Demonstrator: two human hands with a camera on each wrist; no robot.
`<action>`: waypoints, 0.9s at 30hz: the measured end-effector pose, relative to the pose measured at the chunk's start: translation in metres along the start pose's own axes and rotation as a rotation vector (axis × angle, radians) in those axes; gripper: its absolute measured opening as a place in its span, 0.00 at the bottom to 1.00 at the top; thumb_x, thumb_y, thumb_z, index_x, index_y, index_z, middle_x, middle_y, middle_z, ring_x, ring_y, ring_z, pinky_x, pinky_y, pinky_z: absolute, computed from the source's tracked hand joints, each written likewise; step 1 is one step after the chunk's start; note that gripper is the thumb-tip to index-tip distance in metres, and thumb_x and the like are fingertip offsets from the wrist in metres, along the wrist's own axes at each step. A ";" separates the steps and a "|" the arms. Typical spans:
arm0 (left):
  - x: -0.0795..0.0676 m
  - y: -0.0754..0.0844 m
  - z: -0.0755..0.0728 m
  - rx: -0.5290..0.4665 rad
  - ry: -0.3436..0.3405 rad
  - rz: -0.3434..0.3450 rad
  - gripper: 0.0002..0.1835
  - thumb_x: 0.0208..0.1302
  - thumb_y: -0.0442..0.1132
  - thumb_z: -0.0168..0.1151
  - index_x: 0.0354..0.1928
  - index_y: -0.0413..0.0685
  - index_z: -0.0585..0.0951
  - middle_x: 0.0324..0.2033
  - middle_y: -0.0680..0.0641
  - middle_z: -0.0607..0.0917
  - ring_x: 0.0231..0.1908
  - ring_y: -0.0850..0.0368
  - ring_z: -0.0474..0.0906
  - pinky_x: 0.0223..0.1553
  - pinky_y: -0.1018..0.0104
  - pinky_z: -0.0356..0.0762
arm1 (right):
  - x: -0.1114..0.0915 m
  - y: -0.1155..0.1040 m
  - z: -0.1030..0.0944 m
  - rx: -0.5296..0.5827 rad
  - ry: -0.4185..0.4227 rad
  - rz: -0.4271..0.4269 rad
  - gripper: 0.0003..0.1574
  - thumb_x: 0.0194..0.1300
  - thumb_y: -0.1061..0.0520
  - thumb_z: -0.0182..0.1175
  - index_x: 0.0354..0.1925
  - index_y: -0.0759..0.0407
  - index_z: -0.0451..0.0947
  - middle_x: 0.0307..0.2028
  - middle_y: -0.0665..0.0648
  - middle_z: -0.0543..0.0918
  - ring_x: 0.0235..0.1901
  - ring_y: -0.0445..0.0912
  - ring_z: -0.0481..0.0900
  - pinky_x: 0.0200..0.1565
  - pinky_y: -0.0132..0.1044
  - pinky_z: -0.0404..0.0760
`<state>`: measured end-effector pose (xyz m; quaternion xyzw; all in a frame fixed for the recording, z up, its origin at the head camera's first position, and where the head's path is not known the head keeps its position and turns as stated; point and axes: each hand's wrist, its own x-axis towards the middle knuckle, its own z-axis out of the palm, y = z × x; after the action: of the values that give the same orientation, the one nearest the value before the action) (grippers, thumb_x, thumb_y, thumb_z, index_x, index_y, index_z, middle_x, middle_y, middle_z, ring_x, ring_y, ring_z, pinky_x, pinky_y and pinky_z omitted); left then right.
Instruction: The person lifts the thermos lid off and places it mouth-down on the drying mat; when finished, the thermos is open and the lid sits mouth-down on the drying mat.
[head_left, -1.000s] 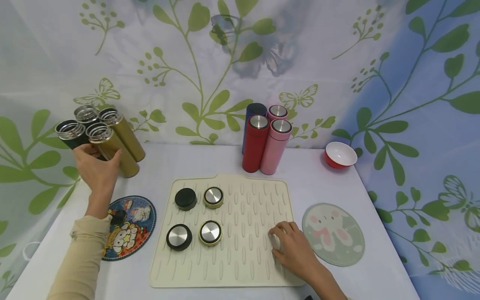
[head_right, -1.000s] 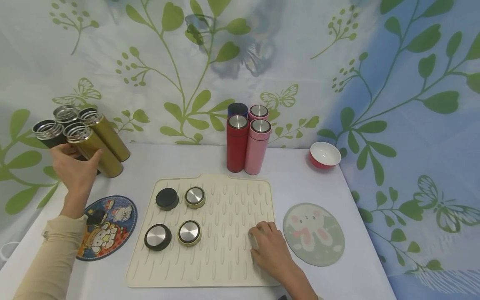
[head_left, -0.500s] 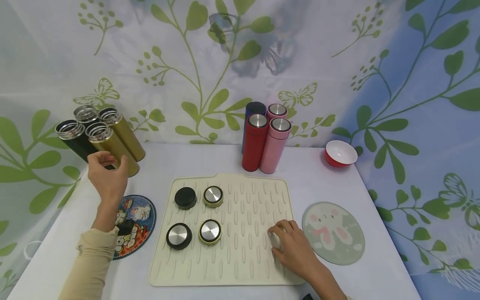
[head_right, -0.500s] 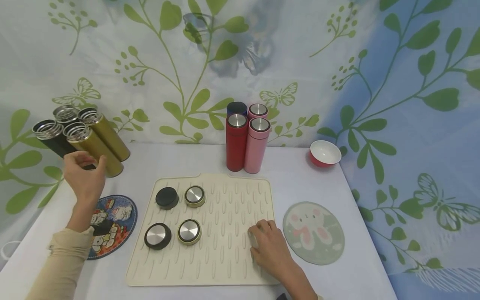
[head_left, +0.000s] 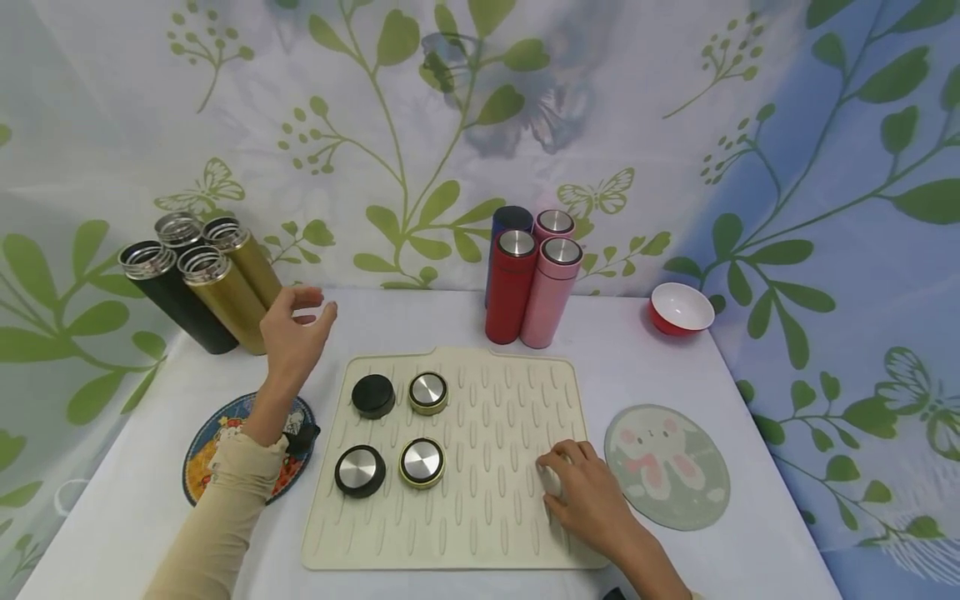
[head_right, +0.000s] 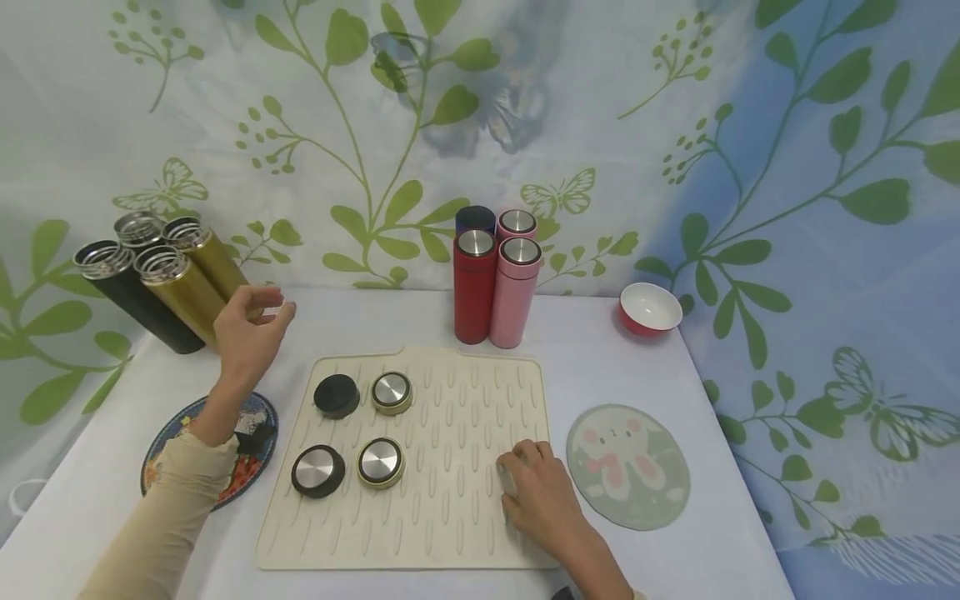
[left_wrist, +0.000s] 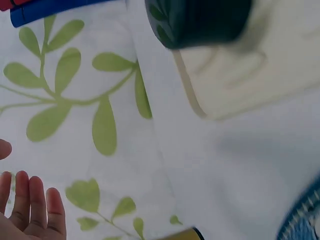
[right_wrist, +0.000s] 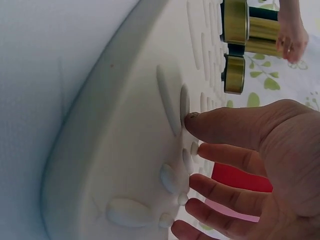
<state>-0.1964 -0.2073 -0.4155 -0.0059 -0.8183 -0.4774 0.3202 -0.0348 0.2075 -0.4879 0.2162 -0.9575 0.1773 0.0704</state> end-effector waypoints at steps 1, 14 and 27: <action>0.000 0.003 0.005 -0.005 -0.017 0.006 0.15 0.62 0.37 0.69 0.49 0.39 0.81 0.41 0.44 0.85 0.45 0.52 0.81 0.41 0.76 0.74 | 0.000 0.000 0.000 0.001 -0.003 0.001 0.28 0.43 0.59 0.81 0.45 0.54 0.84 0.46 0.54 0.77 0.47 0.53 0.74 0.42 0.46 0.78; -0.004 0.037 0.058 -0.092 -0.253 0.093 0.15 0.61 0.34 0.70 0.49 0.42 0.80 0.43 0.46 0.84 0.45 0.52 0.81 0.42 0.55 0.80 | 0.000 0.000 -0.001 0.010 0.008 0.013 0.28 0.43 0.60 0.81 0.45 0.54 0.84 0.46 0.54 0.78 0.47 0.54 0.75 0.42 0.48 0.78; -0.005 0.069 0.103 -0.162 -0.378 0.122 0.17 0.60 0.33 0.70 0.50 0.41 0.80 0.42 0.44 0.85 0.44 0.50 0.82 0.40 0.52 0.81 | -0.003 -0.001 0.002 0.009 0.021 0.019 0.29 0.43 0.60 0.81 0.45 0.53 0.83 0.46 0.53 0.78 0.47 0.53 0.75 0.41 0.46 0.78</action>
<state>-0.2244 -0.0871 -0.3991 -0.1706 -0.8209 -0.5116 0.1880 -0.0322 0.2070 -0.4899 0.2054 -0.9580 0.1843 0.0778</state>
